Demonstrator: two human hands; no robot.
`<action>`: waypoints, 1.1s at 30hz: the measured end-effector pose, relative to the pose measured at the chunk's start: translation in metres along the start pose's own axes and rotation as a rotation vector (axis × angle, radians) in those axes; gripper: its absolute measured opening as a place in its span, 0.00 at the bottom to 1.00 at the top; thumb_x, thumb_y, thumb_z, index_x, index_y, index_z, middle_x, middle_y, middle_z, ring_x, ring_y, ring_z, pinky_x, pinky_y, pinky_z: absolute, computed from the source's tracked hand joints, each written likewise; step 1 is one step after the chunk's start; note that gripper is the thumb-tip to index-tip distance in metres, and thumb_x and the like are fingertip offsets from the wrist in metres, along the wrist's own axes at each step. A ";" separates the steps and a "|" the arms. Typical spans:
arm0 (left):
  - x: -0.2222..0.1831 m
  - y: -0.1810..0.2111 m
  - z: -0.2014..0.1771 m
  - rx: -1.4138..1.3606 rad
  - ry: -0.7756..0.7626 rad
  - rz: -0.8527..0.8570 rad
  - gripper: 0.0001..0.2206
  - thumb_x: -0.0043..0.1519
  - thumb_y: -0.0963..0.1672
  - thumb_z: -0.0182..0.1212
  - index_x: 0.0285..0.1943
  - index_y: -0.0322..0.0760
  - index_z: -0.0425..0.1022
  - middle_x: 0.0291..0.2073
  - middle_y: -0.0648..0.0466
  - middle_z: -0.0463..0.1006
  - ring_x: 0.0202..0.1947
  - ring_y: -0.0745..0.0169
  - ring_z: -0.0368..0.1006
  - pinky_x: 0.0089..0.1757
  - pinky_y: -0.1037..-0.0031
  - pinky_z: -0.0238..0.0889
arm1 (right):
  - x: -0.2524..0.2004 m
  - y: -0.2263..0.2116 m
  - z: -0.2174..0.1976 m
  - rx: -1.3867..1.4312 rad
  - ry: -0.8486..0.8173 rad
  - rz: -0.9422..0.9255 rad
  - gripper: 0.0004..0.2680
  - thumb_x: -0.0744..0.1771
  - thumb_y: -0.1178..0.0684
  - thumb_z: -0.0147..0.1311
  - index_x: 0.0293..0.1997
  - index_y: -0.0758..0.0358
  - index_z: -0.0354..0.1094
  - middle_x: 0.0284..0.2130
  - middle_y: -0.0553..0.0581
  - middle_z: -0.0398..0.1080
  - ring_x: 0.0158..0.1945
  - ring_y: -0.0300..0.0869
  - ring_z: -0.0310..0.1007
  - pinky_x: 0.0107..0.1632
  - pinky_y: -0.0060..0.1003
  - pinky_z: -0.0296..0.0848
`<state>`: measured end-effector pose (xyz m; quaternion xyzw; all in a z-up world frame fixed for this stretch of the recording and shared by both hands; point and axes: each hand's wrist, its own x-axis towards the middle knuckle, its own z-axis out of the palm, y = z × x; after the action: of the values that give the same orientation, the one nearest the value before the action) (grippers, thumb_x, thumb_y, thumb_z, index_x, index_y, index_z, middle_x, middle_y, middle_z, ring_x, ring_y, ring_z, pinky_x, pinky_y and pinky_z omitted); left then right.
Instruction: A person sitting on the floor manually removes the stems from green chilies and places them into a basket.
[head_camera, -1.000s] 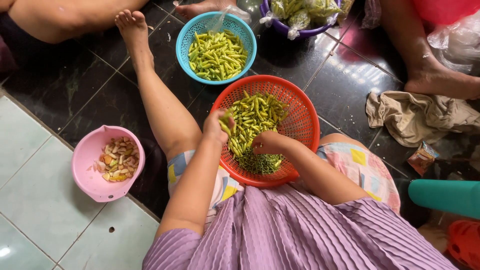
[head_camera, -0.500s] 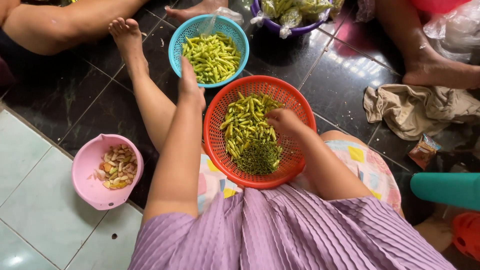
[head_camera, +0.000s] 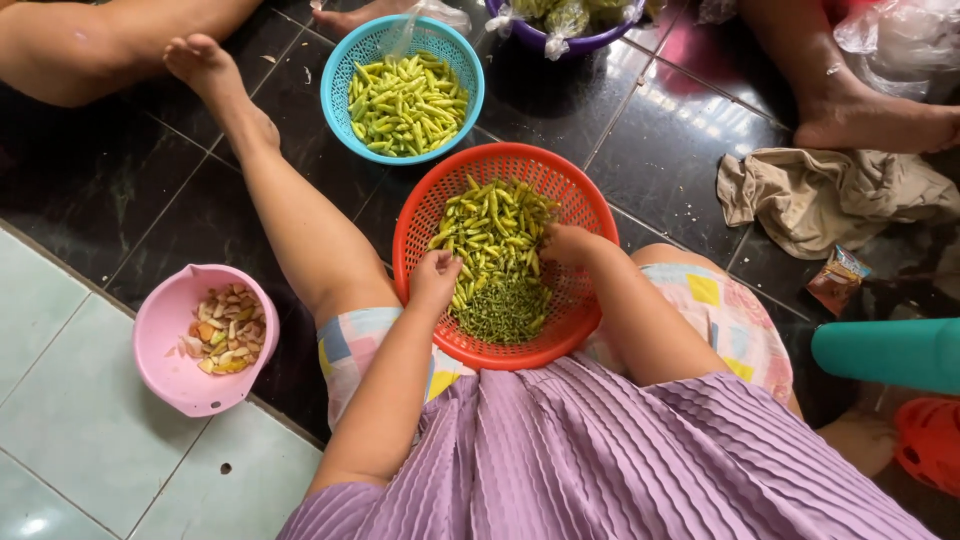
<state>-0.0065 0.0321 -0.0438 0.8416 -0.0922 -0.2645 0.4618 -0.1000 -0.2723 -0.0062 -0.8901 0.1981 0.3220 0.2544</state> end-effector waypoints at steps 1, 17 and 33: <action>-0.008 -0.001 -0.001 0.001 0.001 0.001 0.22 0.63 0.53 0.66 0.59 0.37 0.77 0.49 0.49 0.81 0.50 0.56 0.78 0.51 0.65 0.72 | 0.012 0.011 0.013 0.001 0.002 -0.002 0.20 0.65 0.48 0.55 0.64 0.62 0.65 0.45 0.67 0.77 0.43 0.59 0.79 0.43 0.51 0.79; -0.024 0.024 -0.010 -0.149 -0.012 0.150 0.15 0.66 0.48 0.64 0.56 0.36 0.79 0.44 0.47 0.82 0.43 0.56 0.81 0.44 0.67 0.74 | 0.004 -0.032 0.027 -0.172 0.361 -0.285 0.13 0.65 0.44 0.63 0.44 0.60 0.70 0.36 0.61 0.72 0.42 0.57 0.78 0.44 0.51 0.78; 0.069 0.120 -0.081 0.451 0.234 0.020 0.30 0.67 0.58 0.55 0.76 0.54 0.57 0.78 0.53 0.46 0.79 0.46 0.29 0.65 0.32 0.44 | 0.016 0.009 0.045 -0.053 0.298 -0.222 0.16 0.63 0.41 0.57 0.32 0.69 0.77 0.28 0.71 0.76 0.39 0.66 0.77 0.45 0.59 0.75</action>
<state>0.1058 -0.0030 0.0655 0.9473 -0.1031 -0.1332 0.2725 -0.1146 -0.2565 -0.0497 -0.9507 0.1256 0.1618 0.2329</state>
